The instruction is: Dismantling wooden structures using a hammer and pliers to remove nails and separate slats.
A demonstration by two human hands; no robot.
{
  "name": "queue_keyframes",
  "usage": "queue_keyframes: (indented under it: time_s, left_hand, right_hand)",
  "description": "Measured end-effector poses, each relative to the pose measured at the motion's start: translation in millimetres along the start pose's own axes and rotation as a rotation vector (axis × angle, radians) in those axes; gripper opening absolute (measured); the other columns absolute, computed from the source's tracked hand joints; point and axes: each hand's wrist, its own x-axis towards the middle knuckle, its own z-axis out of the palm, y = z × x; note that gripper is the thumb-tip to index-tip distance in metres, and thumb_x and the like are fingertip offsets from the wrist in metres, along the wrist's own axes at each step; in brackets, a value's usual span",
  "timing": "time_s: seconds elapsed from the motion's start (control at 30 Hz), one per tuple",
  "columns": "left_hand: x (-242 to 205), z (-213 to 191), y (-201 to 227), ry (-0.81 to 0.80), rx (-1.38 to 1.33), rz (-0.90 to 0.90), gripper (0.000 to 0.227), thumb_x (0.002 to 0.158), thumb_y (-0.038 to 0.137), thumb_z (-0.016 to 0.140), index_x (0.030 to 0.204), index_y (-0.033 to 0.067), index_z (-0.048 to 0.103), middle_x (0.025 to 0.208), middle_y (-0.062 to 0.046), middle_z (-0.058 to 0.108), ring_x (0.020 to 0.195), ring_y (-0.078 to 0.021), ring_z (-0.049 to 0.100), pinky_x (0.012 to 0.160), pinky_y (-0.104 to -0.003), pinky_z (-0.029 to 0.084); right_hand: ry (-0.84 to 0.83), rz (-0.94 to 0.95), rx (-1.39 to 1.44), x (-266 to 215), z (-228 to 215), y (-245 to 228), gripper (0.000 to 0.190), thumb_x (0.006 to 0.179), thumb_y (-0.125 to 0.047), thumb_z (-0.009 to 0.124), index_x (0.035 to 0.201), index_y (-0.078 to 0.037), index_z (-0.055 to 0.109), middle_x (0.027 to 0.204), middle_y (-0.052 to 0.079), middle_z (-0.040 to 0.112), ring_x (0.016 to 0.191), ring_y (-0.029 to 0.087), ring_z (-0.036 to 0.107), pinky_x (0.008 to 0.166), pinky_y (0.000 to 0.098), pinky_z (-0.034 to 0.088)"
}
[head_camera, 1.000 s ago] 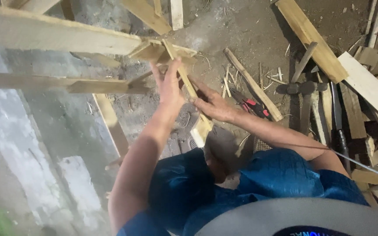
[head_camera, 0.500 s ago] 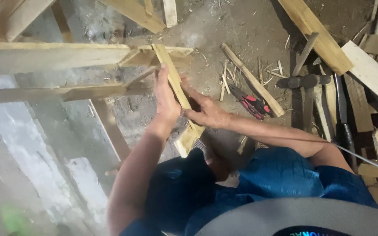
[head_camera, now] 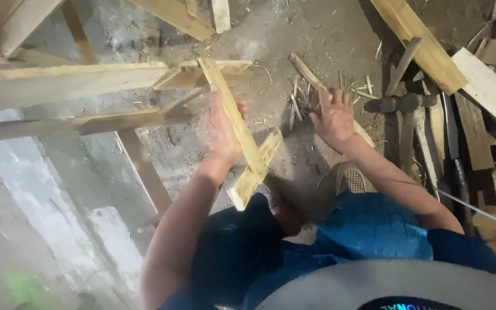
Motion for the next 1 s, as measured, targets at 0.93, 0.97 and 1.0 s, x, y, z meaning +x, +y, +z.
queue_keyframes:
  time_s: [0.93,0.97,1.0]
  left_hand:
    - [4,-10,0,-0.027,-0.206,-0.040,0.057,0.086,0.062,0.066,0.111,0.0133,0.051,0.094,-0.013,0.072,0.081,-0.0212,0.074,0.066,-0.030,0.064]
    - [2,-9,2,-0.037,-0.196,-0.035,0.056,0.086,0.060,0.067,0.112,0.0128,0.049,0.096,-0.014,0.072,0.084,-0.0217,0.073,0.068,-0.030,0.063]
    - [5,-9,-1,-0.036,-0.199,-0.034,0.056,0.086,0.060,0.067,0.112,0.0128,0.049,0.096,-0.014,0.072,0.084,-0.0217,0.073,0.068,-0.030,0.063]
  right_hand:
    - [0.010,-0.684,0.780,-8,37,-44,0.044,0.099,-0.026,0.071,0.133,0.000,0.063,0.100,0.026,0.067,0.084,0.040,0.072,0.072,0.0474,0.060]
    - [-0.052,-0.718,0.841,-14,32,-52,0.045,0.098,-0.027,0.071,0.133,0.000,0.063,0.099,0.028,0.068,0.084,0.041,0.072,0.073,0.0489,0.060]
    - [-0.054,-0.721,0.839,-13,41,-59,0.045,0.098,-0.027,0.071,0.133,0.000,0.063,0.099,0.028,0.068,0.084,0.041,0.072,0.073,0.0489,0.060]
